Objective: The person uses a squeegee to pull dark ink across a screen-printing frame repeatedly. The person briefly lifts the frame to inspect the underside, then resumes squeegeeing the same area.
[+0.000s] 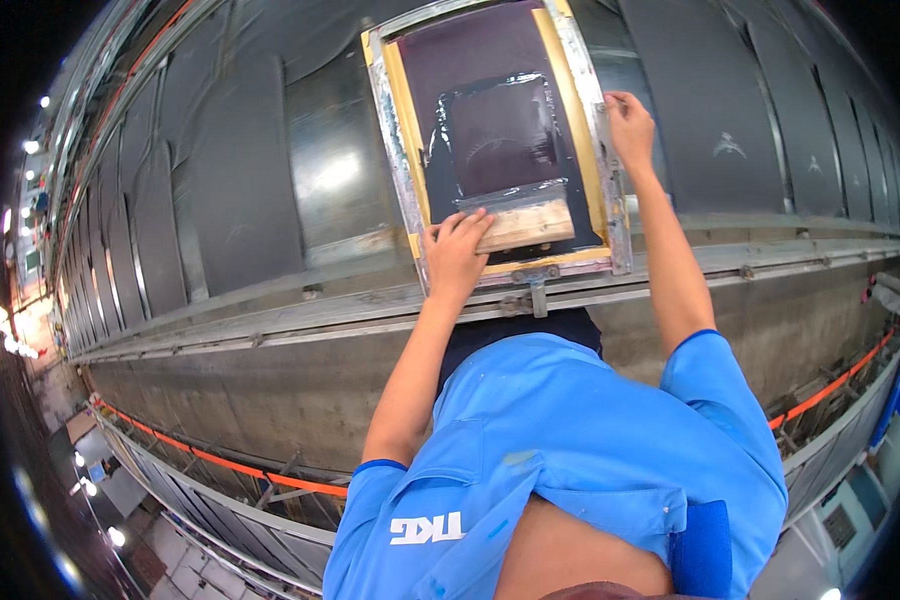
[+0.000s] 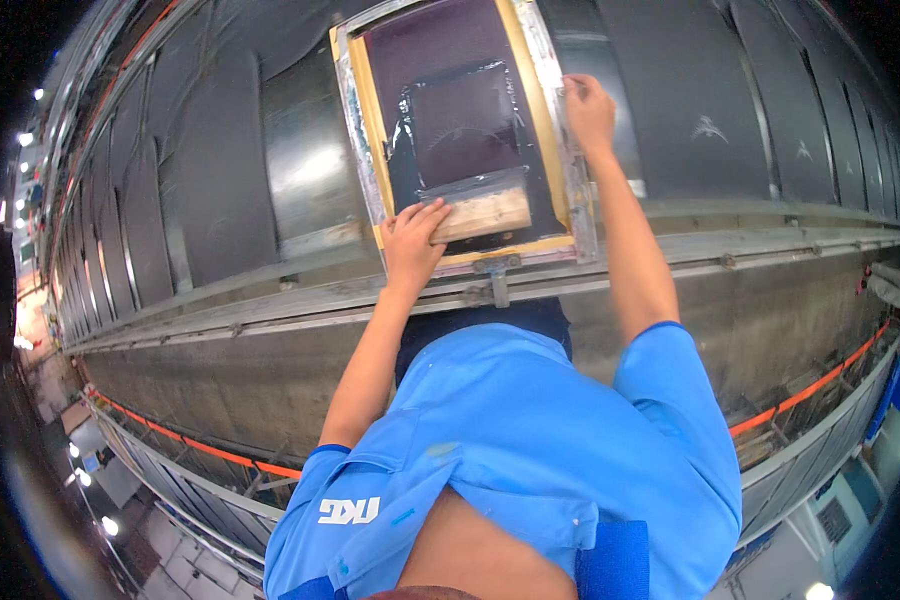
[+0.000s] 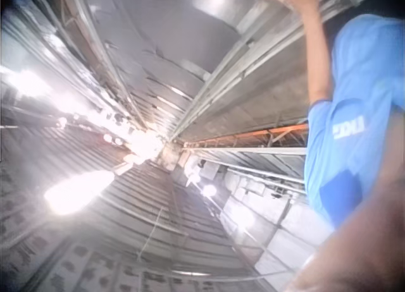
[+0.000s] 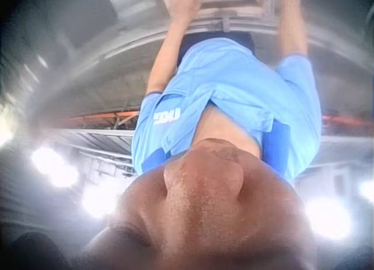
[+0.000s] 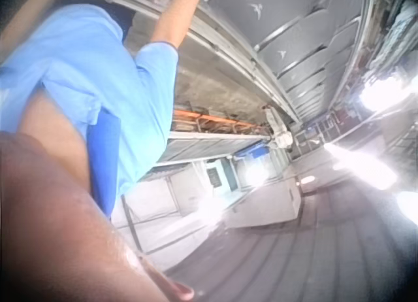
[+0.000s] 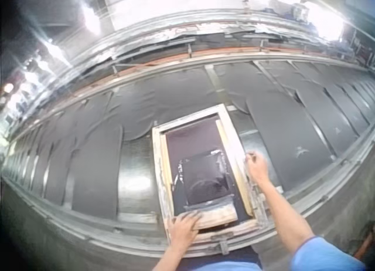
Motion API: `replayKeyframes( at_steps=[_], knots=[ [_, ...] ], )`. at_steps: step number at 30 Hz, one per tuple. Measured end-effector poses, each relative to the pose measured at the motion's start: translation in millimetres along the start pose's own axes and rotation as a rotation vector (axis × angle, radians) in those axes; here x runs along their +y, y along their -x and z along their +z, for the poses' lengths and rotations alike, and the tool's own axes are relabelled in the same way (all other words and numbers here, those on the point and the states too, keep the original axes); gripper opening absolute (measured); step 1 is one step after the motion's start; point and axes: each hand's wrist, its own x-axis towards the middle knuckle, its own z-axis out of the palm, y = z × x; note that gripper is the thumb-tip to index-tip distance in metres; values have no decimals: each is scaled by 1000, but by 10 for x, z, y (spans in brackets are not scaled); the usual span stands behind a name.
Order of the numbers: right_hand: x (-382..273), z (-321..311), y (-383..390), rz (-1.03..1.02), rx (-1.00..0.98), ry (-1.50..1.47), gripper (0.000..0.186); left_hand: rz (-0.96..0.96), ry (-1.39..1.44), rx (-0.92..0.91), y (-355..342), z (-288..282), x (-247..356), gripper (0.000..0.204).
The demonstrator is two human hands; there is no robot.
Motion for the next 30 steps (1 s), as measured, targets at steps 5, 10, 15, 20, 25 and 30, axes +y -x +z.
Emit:
replayKeyframes(
  at_steps=[5, 10, 15, 20, 25, 30],
  knots=[
    [-987, 812, 609, 71, -69, -153, 29, -55, 57, 18, 461, -613, -992, 64],
    [-1896, 2089, 1404, -1, -54, -214, 26, -57, 2, -44, 919, -1318, -2539, 65],
    [-2422, 3197, 2107, -44, -21, -390, 28, -191, 159, -90, 1367, -1866, -3536, 60],
    [-2921, 3437, 2380, 158, -147, -433, 15, -211, 31, -91, 1619, -2020, -3970, 60],
    [-2889, 3727, 2516, 92, -101, -461, 17, -213, 18, -56, 1652, -1993, -4194, 61],
    [-2915, 3784, 2559, 131, -162, -446, 16, -219, 41, -55, 1712, -1915, -4381, 62]
  ],
)
